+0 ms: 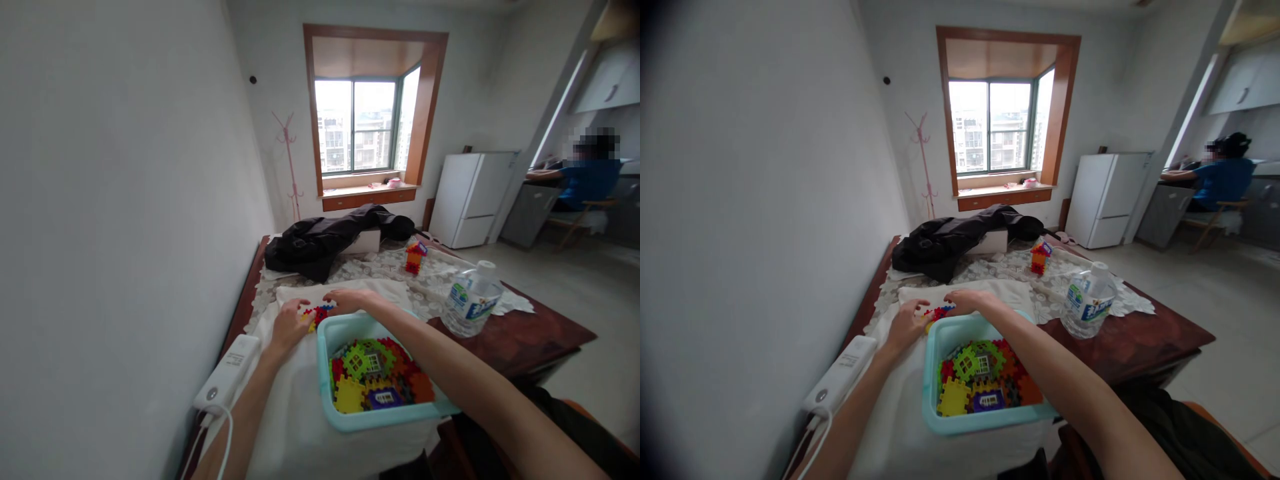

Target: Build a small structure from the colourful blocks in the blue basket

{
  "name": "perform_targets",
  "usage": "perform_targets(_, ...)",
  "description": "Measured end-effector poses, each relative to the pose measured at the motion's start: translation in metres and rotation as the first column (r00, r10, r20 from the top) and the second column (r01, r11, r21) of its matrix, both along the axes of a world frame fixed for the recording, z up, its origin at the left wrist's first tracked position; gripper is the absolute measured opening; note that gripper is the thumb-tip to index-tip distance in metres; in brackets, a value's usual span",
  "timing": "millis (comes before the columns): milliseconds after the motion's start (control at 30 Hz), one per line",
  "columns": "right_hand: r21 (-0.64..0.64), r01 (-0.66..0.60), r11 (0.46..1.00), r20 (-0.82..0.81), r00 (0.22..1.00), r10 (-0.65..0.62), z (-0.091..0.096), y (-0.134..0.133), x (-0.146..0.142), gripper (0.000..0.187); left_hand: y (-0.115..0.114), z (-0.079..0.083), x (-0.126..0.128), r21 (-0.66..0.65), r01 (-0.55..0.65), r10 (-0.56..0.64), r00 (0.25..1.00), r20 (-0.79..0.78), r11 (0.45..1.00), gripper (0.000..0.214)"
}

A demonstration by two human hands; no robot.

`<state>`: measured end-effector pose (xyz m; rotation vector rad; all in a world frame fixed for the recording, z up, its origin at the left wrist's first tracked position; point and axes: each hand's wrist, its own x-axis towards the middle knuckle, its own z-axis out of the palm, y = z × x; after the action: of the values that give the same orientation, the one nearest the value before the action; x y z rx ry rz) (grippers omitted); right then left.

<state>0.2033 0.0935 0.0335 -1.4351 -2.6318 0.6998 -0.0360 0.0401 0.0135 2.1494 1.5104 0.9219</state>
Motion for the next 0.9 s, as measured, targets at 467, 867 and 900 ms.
perform_targets(467, 0.000, 0.007, 1.000, -0.176, 0.984, -0.007, -0.024, 0.019, 0.005, 0.028, -0.003, -0.022, 0.013, -0.052, 0.233, -0.188, 0.880, 0.437, 0.971, 0.054)
perform_targets(867, -0.100, -0.038, 0.994, -0.405, 0.914, -0.006, 0.001, -0.004, -0.006, 0.017, -0.008, -0.022, 0.020, -0.046, 0.336, -0.288, 0.863, 0.414, 0.941, 0.069)
perform_targets(900, -0.124, -0.065, 0.990, -0.422, 0.906, 0.006, 0.003, -0.005, -0.007, 0.014, -0.007, -0.024, 0.020, -0.055, 0.354, -0.302, 0.860, 0.412, 0.934, 0.073)
